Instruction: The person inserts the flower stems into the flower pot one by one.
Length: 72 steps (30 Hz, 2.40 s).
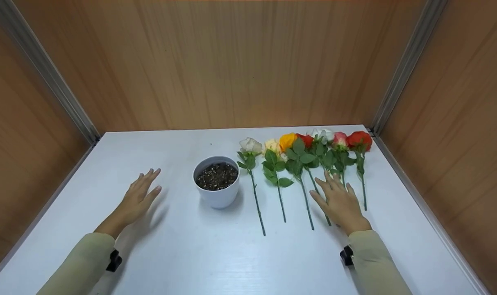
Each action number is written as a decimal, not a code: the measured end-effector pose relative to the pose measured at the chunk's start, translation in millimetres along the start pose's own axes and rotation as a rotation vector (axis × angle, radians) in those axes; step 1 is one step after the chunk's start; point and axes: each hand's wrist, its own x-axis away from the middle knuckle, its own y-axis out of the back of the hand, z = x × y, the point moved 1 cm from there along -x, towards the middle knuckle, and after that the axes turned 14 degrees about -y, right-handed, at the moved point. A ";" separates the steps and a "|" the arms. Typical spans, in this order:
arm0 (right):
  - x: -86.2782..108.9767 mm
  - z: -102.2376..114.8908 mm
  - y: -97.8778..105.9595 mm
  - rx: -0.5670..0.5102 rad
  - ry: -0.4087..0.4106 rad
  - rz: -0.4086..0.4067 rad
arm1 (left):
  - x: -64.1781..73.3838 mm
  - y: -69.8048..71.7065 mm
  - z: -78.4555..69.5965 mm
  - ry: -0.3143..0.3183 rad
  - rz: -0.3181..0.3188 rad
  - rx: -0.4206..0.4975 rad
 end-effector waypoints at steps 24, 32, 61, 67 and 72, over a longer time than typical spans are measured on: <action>-9.2 44.4 -19.5 -0.079 0.098 0.019 | -40.8 -50.3 -44.2 0.146 -0.095 0.620; -9.5 53.8 -27.3 -0.095 0.126 0.038 | -52.9 -70.5 -59.9 0.154 -0.085 0.765; -18.8 114.2 -42.9 -0.198 0.291 0.064 | -60.0 -86.4 -69.4 0.118 -0.208 0.832; -23.3 123.8 -49.7 -0.274 0.251 0.131 | -61.3 -86.6 -70.0 0.116 -0.220 0.834; -29.9 132.5 -52.9 -0.324 0.163 0.215 | -61.9 -85.4 -70.2 0.104 -0.216 0.862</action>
